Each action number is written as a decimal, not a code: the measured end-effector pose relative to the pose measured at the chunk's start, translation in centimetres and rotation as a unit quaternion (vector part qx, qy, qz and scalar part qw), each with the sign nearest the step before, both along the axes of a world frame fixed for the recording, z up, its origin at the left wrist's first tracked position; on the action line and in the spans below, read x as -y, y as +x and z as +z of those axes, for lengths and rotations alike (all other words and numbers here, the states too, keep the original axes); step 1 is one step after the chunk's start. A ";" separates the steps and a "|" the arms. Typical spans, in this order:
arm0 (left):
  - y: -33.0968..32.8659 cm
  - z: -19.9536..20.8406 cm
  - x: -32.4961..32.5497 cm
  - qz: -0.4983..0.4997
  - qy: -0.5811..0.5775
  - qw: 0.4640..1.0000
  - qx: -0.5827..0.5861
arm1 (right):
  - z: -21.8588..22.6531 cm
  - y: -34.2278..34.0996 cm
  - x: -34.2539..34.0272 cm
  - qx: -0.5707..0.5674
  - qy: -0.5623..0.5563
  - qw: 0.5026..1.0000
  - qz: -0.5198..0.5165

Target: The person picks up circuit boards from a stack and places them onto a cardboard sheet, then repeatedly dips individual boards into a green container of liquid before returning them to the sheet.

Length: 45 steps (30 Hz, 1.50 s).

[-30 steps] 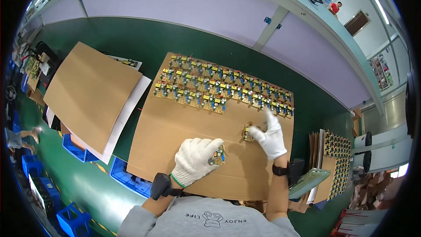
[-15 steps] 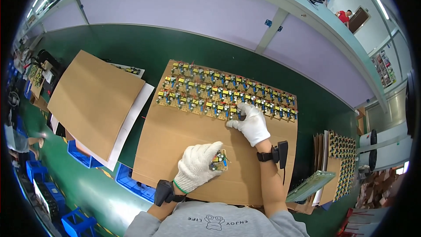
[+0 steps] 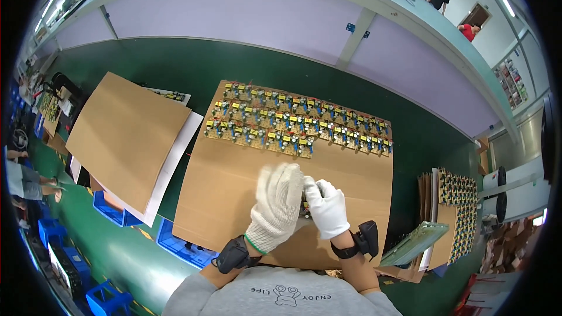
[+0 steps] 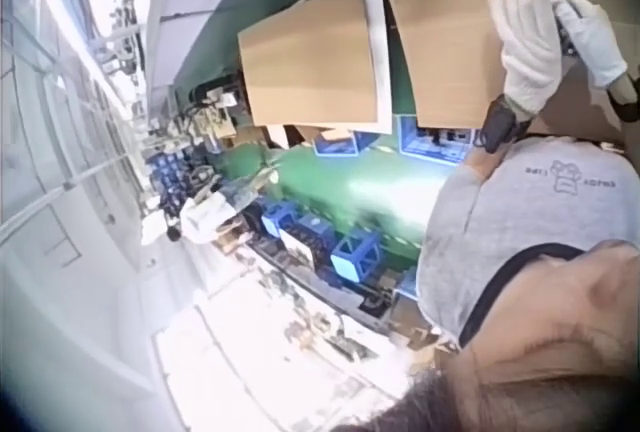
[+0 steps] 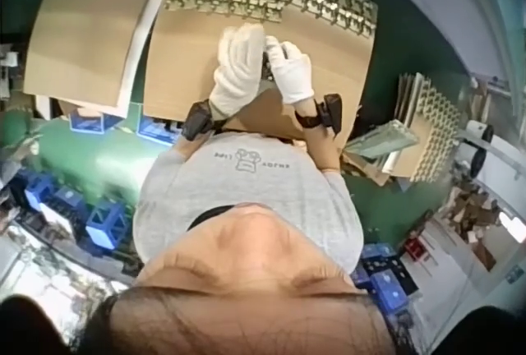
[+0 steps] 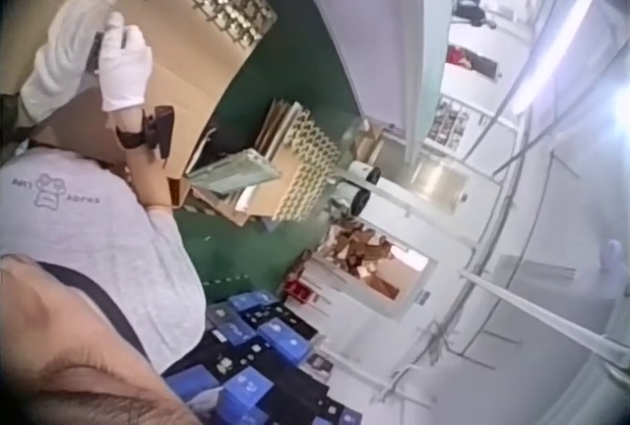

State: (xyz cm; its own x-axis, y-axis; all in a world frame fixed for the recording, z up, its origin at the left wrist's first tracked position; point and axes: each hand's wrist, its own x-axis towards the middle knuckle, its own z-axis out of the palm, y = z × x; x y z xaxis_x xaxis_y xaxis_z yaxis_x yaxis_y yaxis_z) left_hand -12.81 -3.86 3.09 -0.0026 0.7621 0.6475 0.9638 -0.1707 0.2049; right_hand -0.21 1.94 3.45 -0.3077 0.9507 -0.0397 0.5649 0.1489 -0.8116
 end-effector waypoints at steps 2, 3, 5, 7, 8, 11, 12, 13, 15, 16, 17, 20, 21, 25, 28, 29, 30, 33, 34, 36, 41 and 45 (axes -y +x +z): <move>-0.4 0.2 -0.3 -0.058 -0.044 0.997 0.037 | -1.3 0.8 -0.3 -0.018 -0.057 0.998 -0.007; -0.5 0.3 -0.3 -0.109 -0.087 0.987 0.076 | -1.8 1.0 -0.3 -0.098 -0.070 0.993 -0.018; -0.1 -0.3 -0.3 -0.115 -0.138 0.977 0.119 | -2.9 1.6 -0.6 -0.177 -0.066 0.982 0.002; 0.1 -1.1 -0.5 -0.115 -0.160 0.965 0.174 | -3.4 1.6 -0.8 -0.190 -0.071 0.979 0.003; 0.2 -1.3 -0.5 -0.117 -0.161 0.964 0.174 | -3.5 1.6 -1.0 -0.201 -0.075 0.977 0.003; 0.3 -1.7 -0.6 -0.095 -0.160 0.964 0.193 | -3.3 1.5 -2.1 -0.185 -0.147 0.971 0.035; 0.3 -1.9 -0.6 -0.085 -0.153 0.963 0.205 | -3.3 1.4 -2.3 -0.185 -0.147 0.971 0.034; 0.3 -2.0 -0.6 -0.075 -0.147 0.962 0.218 | -3.2 1.3 -2.5 -0.180 -0.148 0.971 0.044; 0.5 -2.1 -0.6 -0.069 -0.143 0.963 0.216 | -3.2 1.4 -2.6 -0.173 -0.151 0.972 0.051; 0.6 -2.1 -0.6 -0.061 -0.136 0.966 0.213 | -3.4 1.5 -2.8 -0.200 -0.187 0.960 0.050; 0.9 -2.2 -0.5 -0.063 -0.138 0.965 0.213 | -3.7 1.7 -3.1 -0.227 -0.222 0.947 0.050; 1.1 -2.4 0.0 -0.005 -0.172 0.785 0.594 | -4.1 3.5 -5.5 -0.352 -0.386 0.851 -0.050; 0.6 -2.9 -0.2 -0.034 -0.169 0.864 0.472 | -4.1 3.5 -5.9 -0.353 -0.384 0.852 -0.053; 0.3 -3.1 -0.3 -0.084 -0.148 0.949 0.267 | -2.5 2.8 -6.5 0.263 0.222 0.936 -0.076; 0.3 -3.4 -0.3 -0.064 -0.133 0.951 0.271 | -1.8 4.8 -7.1 0.207 0.201 0.953 -0.091; 0.3 -3.2 -0.3 -0.070 -0.128 0.953 0.265 | -0.5 5.6 -6.9 0.207 0.131 0.970 0.013; 0.3 -3.1 -0.4 -0.075 -0.124 0.955 0.259 | 0.1 6.1 -6.8 0.203 0.058 0.970 0.117; 0.4 -3.1 -0.5 -0.073 -0.140 0.958 0.240 | -2.0 5.9 -7.2 0.215 0.159 0.954 0.135; 0.5 -3.2 -0.5 -0.075 -0.140 0.958 0.240 | -2.2 5.4 -7.6 0.190 0.155 0.962 0.122; 0.4 -3.8 -0.3 -0.071 -0.153 0.947 0.273 | -3.0 4.0 -8.7 0.158 0.183 0.964 0.110; 0.7 -4.4 -0.1 -0.045 -0.144 0.936 0.319 | -3.3 1.9 -10.4 0.113 0.170 0.975 0.088; 0.8 -4.6 0.3 -0.039 -0.156 0.920 0.358 | -2.3 1.6 -9.3 0.120 0.208 0.968 0.075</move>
State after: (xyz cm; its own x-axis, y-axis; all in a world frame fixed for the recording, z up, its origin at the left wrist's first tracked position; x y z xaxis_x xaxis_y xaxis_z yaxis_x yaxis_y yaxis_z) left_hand -12.00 -4.17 -1.53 -0.2816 0.9262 0.2508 0.5500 -0.0583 0.8331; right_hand 1.41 11.27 1.14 -0.4734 0.8450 0.2489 0.6760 0.5296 -0.5125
